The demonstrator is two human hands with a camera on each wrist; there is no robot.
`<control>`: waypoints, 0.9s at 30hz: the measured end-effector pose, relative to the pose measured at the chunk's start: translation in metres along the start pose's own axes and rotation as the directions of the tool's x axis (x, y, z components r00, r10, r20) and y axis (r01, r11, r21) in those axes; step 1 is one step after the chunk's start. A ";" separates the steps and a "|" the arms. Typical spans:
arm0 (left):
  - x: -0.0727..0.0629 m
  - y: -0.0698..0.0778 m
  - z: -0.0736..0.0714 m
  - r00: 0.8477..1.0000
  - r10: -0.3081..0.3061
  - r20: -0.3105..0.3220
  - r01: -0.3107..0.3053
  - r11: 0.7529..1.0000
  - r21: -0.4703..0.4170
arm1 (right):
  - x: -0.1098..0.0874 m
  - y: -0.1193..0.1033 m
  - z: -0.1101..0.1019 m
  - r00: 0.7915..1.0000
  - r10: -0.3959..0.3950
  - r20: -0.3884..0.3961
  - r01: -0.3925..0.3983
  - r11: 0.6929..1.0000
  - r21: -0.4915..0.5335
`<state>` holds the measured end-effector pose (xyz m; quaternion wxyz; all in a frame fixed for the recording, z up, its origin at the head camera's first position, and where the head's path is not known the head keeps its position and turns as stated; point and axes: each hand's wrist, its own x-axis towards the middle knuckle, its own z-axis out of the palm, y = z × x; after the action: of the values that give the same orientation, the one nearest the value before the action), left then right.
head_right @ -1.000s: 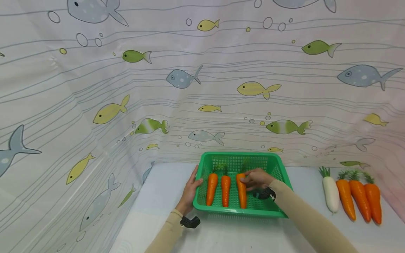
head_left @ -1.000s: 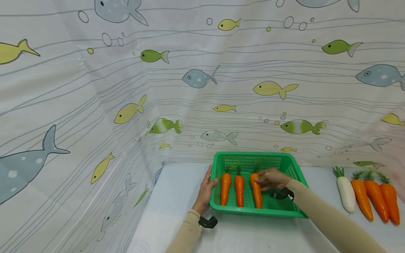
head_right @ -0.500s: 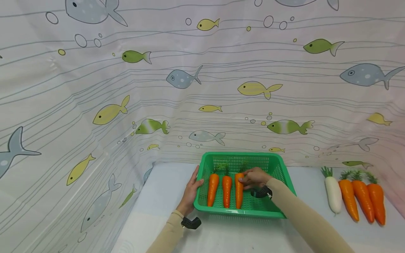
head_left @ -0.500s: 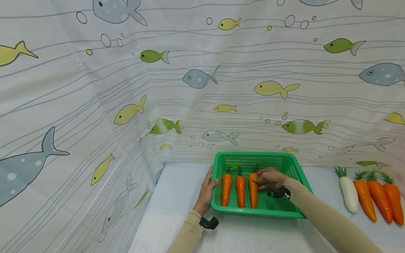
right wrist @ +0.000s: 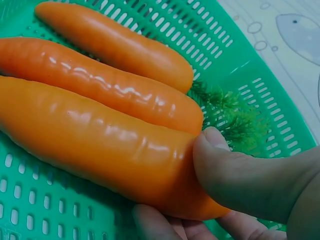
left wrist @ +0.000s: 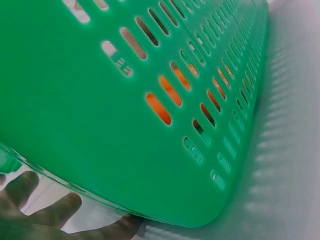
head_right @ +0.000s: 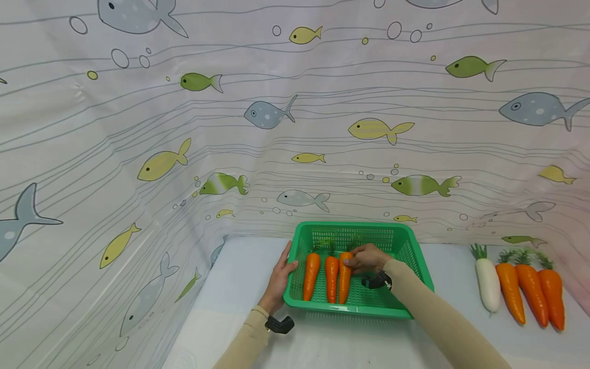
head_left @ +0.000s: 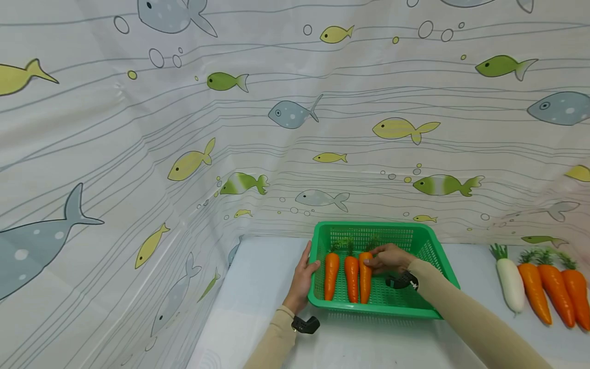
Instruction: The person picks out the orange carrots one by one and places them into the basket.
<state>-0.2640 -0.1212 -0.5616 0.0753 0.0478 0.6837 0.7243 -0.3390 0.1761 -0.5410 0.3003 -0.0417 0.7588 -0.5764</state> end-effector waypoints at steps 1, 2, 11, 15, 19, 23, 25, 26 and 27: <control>0.000 0.000 0.000 1.000 0.000 -0.001 0.000 1.000 0.003 | 0.000 0.000 0.001 1.000 0.007 -0.006 -0.007 1.000 0.000; 0.000 0.000 0.000 1.000 -0.001 -0.003 0.001 1.000 0.004 | 0.001 0.000 0.001 1.000 0.004 0.000 -0.004 1.000 -0.014; 0.000 0.001 0.001 1.000 -0.001 -0.008 0.001 1.000 0.011 | 0.001 -0.001 0.006 1.000 -0.015 0.003 0.015 0.999 -0.047; -0.001 0.001 0.002 1.000 -0.001 -0.004 0.001 1.000 0.011 | 0.000 -0.001 0.009 1.000 -0.016 -0.018 0.015 0.996 -0.085; 0.000 0.001 0.002 1.000 -0.003 0.000 0.003 1.000 0.005 | -0.001 -0.003 0.012 0.999 -0.012 -0.036 0.008 0.995 -0.098; 0.000 0.000 0.001 1.000 -0.002 0.006 0.002 1.000 0.002 | -0.001 -0.005 0.014 0.999 -0.005 -0.048 0.000 0.994 -0.107; 0.001 0.001 0.001 1.000 0.000 0.009 0.000 1.000 0.000 | -0.001 -0.005 0.014 0.999 -0.004 -0.051 -0.002 0.993 -0.114; 0.001 0.001 0.001 1.000 -0.001 0.008 0.001 1.000 0.001 | -0.002 -0.006 0.014 0.999 -0.002 -0.054 -0.004 0.993 -0.114; 0.001 0.001 0.001 1.000 -0.001 0.008 0.001 1.000 0.003 | -0.001 -0.006 0.014 0.998 0.000 -0.058 -0.006 0.994 -0.112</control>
<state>-0.2645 -0.1200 -0.5608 0.0781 0.0504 0.6845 0.7230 -0.3323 0.1626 -0.5372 0.2761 -0.0406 0.7985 -0.5334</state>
